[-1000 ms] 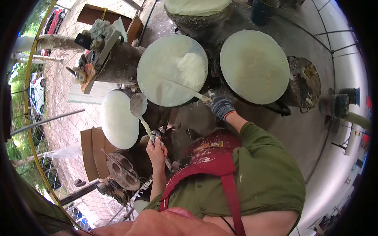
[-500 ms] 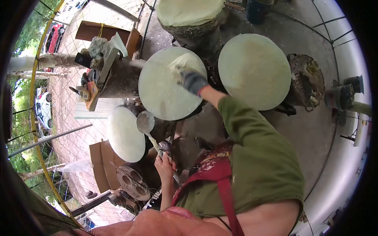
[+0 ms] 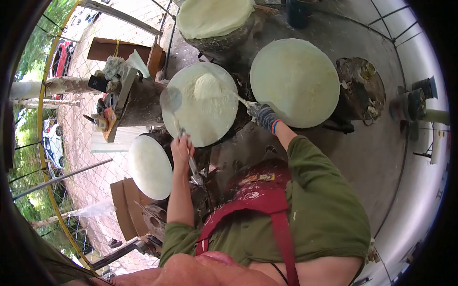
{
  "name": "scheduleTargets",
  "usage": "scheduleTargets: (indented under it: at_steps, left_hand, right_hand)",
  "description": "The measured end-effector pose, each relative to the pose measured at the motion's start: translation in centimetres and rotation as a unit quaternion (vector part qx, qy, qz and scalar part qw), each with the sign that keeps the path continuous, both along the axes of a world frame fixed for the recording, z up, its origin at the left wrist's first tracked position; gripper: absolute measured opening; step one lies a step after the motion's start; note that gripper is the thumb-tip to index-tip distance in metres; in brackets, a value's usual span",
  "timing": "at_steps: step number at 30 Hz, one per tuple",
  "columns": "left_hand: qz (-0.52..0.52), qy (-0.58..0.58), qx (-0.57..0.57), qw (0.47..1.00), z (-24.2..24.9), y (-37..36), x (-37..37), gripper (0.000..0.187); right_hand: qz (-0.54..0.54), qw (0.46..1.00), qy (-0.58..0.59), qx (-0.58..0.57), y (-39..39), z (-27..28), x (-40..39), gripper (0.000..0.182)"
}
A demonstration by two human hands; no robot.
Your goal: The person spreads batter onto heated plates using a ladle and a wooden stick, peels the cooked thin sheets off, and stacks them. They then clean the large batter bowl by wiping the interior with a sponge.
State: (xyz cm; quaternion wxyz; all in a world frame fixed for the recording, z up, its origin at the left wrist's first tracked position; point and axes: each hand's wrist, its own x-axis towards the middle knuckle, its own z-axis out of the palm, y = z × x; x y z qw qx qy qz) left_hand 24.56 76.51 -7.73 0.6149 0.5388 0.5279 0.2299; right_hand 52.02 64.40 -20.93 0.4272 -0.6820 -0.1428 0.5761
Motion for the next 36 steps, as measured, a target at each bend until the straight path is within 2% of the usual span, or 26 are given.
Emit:
scheduleTargets:
  at_steps: [3,4,7,8,9,11,14,15,17,18,21,22,23,24,25,26,28,29,30,31,32,33,34,35,36]
  left_hand:
    - [-0.044,-0.029,-0.016,0.998,-2.9,6.6,3.6,0.019]
    - [-0.057,-0.038,-0.017,0.997,-3.8,8.3,4.7,0.018]
    - [-0.116,-0.019,-0.048,0.992,-6.4,11.1,5.7,0.016]
    - [-0.129,-0.015,-0.081,0.988,-6.4,10.8,5.1,0.016]
    - [-0.142,-0.011,-0.112,0.983,-6.2,10.0,4.5,0.015]
    - [-0.140,-0.018,-0.171,0.975,-5.7,8.5,3.4,0.014]
    - [-0.080,-0.053,-0.248,0.964,-5.4,5.9,0.6,0.014]
    - [-0.064,-0.065,-0.265,0.960,-5.2,5.7,-0.3,0.014]
    - [-0.031,-0.095,-0.301,0.949,-5.3,5.1,-1.7,0.015]
    - [-0.012,-0.113,-0.321,0.940,-5.6,4.6,-2.3,0.015]
    - [0.000,-0.179,-0.365,0.914,-6.2,3.0,-2.4,0.017]
    - [0.023,-0.227,-0.388,0.893,-6.9,2.7,-2.2,0.018]
    - [0.045,-0.274,-0.409,0.869,-5.9,2.3,-1.9,0.019]
    - [0.002,-0.312,-0.397,0.863,-4.6,3.0,-3.2,0.020]
    - [-0.042,-0.350,-0.383,0.854,-3.0,4.5,-5.6,0.022]
    - [-0.086,-0.390,-0.367,0.840,-1.6,5.0,-7.1,0.023]
    - [-0.150,-0.376,-0.154,0.901,-0.3,3.3,-9.7,0.028]
    - [-0.123,-0.465,-0.288,0.828,0.4,2.6,-10.3,0.030]
    - [-0.082,-0.527,-0.418,0.735,1.9,1.7,-10.6,0.033]
    - [-0.096,-0.488,-0.370,0.784,3.7,0.8,-10.4,0.037]
    - [-0.047,-0.467,-0.380,0.797,5.0,0.9,-10.7,0.037]
    - [-0.048,-0.491,-0.380,0.782,6.7,0.6,-10.5,0.038]
    - [-0.049,-0.515,-0.380,0.767,8.4,0.3,-10.2,0.040]
    - [0.000,-0.625,-0.471,0.622,9.5,-0.3,-9.7,0.042]
    - [-0.015,-0.647,-0.453,0.614,9.6,-1.1,-9.4,0.045]
  right_hand:
    - [0.085,0.996,-0.008,0.010,-0.3,3.7,-1.4,0.026]
    - [0.077,0.996,0.018,0.027,-1.1,1.9,-1.9,0.025]
    - [0.079,0.986,-0.149,0.000,-3.7,6.7,-3.4,0.028]
    - [0.022,0.978,-0.185,0.088,-4.8,1.7,-4.8,0.029]
    - [-0.013,0.994,-0.089,0.061,-4.8,-0.2,-7.1,0.027]
    - [-0.086,0.991,0.105,0.013,-3.8,-1.5,-11.7,0.023]
    - [-0.099,0.992,0.072,0.023,-2.5,5.0,-15.1,0.017]
    - [-0.124,0.990,0.046,0.037,-2.6,4.7,-15.3,0.016]
    - [-0.168,0.984,-0.011,0.065,-3.2,1.9,-14.5,0.016]
    - [-0.202,0.976,0.046,0.069,-3.3,-5.1,-15.0,0.015]
    - [-0.107,0.990,0.075,-0.047,-1.3,2.7,-20.1,0.019]
    - [-0.099,0.981,-0.063,0.157,-0.8,-3.7,-20.8,0.023]
    - [-0.096,0.910,-0.204,0.348,-0.3,-9.8,-21.6,0.028]
    - [-0.097,0.969,-0.042,0.222,-0.5,-7.3,-20.3,0.029]
    - [-0.092,0.985,0.121,0.087,-0.8,-4.6,-18.8,0.030]
    - [-0.111,0.984,0.090,0.104,-1.3,0.2,-16.8,0.026]
    - [-0.142,0.987,0.050,0.055,0.6,-1.7,-11.4,0.025]
    - [-0.156,0.987,0.034,0.029,0.9,-3.1,-9.9,0.025]
    - [-0.067,0.988,-0.103,0.090,0.1,-4.7,-10.3,0.025]
    - [0.024,0.959,-0.235,0.154,-0.7,-6.3,-10.7,0.024]
    - [0.086,0.942,-0.281,0.165,-0.8,-6.8,-10.1,0.024]
    - [0.142,0.917,-0.326,0.178,-0.8,-7.3,-9.6,0.024]
    - [0.175,0.933,-0.286,0.132,-0.3,-7.0,-8.0,0.023]
    - [0.135,0.964,-0.202,0.106,-1.3,-3.1,-7.4,0.021]
    - [0.085,0.986,-0.121,0.077,-2.3,0.9,-6.9,0.020]
